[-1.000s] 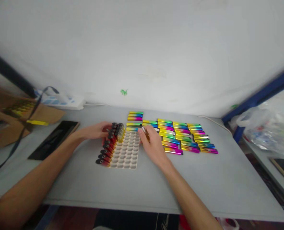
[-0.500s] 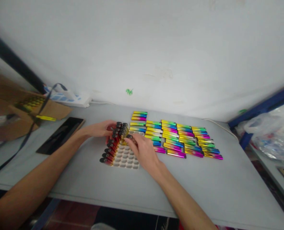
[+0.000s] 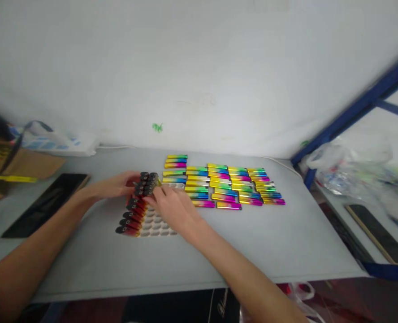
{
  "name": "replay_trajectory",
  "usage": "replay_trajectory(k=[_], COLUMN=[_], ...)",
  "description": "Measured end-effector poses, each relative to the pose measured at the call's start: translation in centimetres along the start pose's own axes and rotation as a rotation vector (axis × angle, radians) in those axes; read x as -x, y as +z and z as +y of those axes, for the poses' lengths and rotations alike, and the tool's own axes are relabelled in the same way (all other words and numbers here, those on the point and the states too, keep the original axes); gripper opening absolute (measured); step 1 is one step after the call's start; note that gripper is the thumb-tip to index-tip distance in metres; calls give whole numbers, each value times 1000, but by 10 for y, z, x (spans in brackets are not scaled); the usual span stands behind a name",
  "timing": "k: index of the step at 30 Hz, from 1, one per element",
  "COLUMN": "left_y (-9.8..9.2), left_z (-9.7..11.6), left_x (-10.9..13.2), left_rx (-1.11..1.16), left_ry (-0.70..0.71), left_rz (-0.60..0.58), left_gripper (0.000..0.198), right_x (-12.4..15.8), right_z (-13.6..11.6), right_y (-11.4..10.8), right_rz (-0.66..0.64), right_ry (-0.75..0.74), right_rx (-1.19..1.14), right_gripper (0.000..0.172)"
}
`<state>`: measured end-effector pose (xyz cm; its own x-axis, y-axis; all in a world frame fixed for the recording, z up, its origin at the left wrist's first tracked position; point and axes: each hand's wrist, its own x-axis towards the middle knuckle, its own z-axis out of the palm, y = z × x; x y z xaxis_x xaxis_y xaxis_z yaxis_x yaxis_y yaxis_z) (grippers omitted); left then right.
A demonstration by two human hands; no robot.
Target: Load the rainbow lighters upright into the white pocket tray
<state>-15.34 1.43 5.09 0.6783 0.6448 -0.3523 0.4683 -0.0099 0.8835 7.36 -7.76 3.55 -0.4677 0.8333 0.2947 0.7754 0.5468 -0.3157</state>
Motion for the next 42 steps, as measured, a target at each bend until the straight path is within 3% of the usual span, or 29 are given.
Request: replay_trajectory(k=[5,8,11,14,17,20,25,32,36,42], left_y=[-4,-7,-9,-10,-11,-14,-17,-18,-17,-17], left_z=[-1,-8,-13,-15,-16,-19,-27,-22,-20,-27], left_x=[-1,-4,-5,-6,-6,-8,-11,-9,-9,-10], left_rx=[-71,-81,-91,-95,-100,-116,-142,-139,-130,-122], left_ry=[-42,-64,-56,-62,-71,-55,-80,-115,-137,-114], left_rz=[33,54,47,43,70,73,59,55,57,93], left_gripper=[49,52,47,44,46,49,56,57,57,56], right_x=[1,19,55,94,125,144,153,131,122,124], right_z=[1,25,78,146,202,228,228,214,209,216], right_y=[-5,-25,-60,-103,-134,-142,-121,-107,-103,-99], right_rz=[-40,31,192,327,321,286,266,176,183,319], right_ry=[-21,41,229,571,894,1011,1065,1174,1177,1140], right_rx=[53,-19,-64,72,194,227,241,329,332,255], right_gripper=[43,38,32,30,20,24,49,82,82,75])
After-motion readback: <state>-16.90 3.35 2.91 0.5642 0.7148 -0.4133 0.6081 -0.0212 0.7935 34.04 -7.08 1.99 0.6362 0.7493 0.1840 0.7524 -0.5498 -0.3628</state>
